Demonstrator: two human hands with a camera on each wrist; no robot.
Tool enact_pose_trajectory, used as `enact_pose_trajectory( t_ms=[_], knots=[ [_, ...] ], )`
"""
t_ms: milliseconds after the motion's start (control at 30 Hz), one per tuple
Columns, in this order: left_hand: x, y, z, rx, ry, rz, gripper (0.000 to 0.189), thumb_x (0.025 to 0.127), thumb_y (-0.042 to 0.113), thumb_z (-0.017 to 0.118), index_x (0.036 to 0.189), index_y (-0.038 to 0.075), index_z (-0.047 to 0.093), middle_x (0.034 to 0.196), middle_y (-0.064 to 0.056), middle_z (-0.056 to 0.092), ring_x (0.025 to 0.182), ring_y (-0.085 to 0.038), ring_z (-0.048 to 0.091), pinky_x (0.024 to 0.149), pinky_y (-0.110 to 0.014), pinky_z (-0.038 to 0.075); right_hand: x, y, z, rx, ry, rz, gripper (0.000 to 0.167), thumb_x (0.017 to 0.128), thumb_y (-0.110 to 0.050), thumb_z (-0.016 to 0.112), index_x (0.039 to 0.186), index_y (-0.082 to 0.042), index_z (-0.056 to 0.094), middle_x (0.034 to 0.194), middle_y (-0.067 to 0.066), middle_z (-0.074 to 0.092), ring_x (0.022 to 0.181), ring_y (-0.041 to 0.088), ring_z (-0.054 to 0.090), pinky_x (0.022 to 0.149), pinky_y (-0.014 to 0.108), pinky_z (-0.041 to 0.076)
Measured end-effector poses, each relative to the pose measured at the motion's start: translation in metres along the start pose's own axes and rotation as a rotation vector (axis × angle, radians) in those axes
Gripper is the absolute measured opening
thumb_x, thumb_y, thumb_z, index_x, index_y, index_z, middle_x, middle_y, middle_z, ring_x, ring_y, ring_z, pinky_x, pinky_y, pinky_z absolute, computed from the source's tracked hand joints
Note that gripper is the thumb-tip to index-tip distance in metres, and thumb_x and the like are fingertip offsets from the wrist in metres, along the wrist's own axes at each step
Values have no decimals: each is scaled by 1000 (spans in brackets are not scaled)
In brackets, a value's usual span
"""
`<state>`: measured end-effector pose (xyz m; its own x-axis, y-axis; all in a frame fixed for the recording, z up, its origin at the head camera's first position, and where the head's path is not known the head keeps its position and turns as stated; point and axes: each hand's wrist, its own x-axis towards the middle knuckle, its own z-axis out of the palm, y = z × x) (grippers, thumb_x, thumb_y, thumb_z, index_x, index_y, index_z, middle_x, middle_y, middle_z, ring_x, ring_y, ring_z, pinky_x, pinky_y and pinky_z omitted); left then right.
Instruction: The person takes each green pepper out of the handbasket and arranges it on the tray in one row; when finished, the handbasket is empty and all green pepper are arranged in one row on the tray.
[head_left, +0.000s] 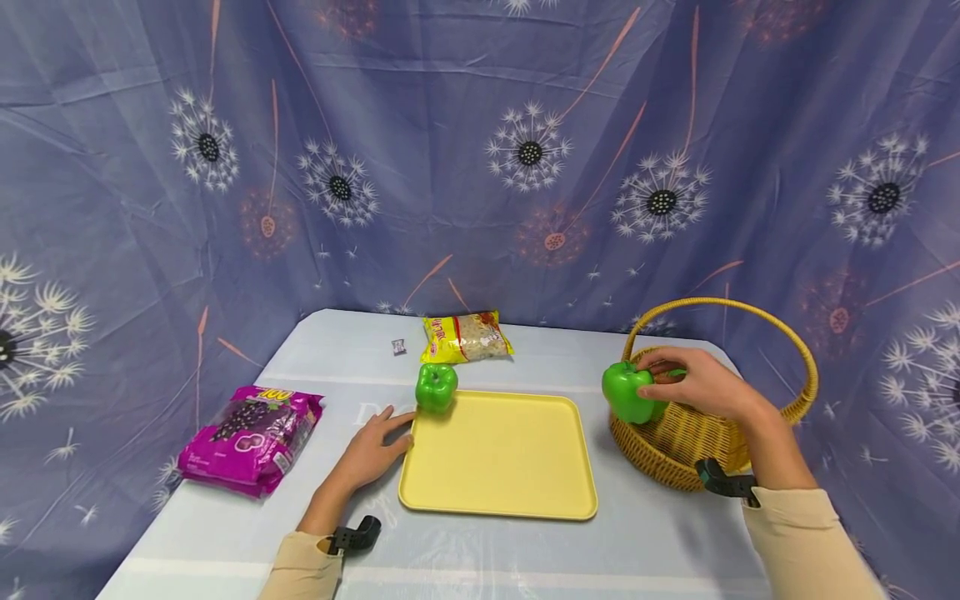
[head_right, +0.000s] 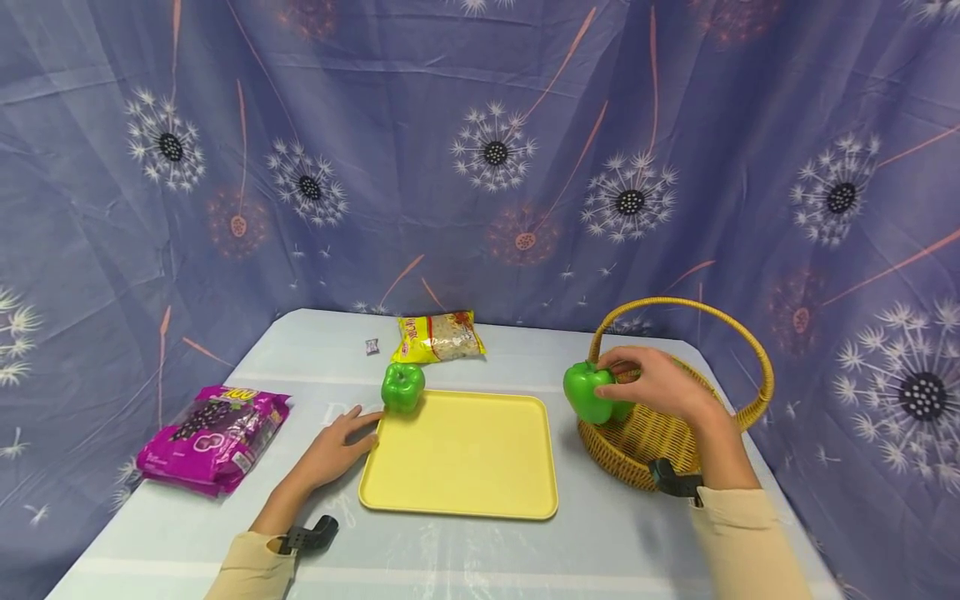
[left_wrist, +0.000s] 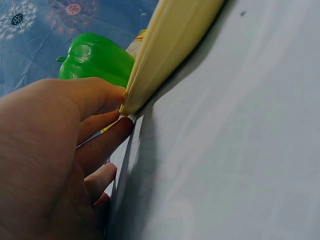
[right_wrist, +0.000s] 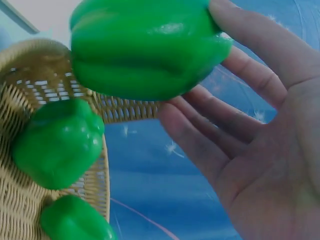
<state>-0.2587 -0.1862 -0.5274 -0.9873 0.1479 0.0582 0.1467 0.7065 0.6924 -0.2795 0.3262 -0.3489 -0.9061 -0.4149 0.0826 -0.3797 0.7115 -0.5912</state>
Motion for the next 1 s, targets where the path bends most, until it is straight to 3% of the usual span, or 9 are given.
enact_pose_trajectory(
  t_ms=[400,667,867,1000],
  knots=[
    [0,2,-2,-4,2,-2,45,95,32,59,139,22,54,152,-20,29,138,-47,20,106,-67,17,23,-4,22,211,70,-71,43,80,-27,80,114,-7,63,129,13,51,116,36,55,91,44,49],
    [-1,3,-2,-3,7,16,45,95,31,60,138,21,55,151,-21,31,137,-48,21,105,-67,18,36,-6,40,261,100,-120,39,78,-20,82,109,-4,63,129,17,52,115,39,56,93,49,47],
    [-2,4,-4,1,3,11,45,95,32,59,138,20,55,151,-21,30,137,-48,21,105,-67,18,45,-10,53,239,107,-152,36,80,-14,80,109,-3,63,131,18,51,114,37,56,92,47,48],
    [-3,2,-4,7,0,8,45,96,31,58,139,21,54,152,-21,30,137,-48,20,105,-68,18,47,-23,62,243,123,-165,34,81,-5,77,109,4,60,132,22,49,117,40,52,94,50,46]
  ],
)
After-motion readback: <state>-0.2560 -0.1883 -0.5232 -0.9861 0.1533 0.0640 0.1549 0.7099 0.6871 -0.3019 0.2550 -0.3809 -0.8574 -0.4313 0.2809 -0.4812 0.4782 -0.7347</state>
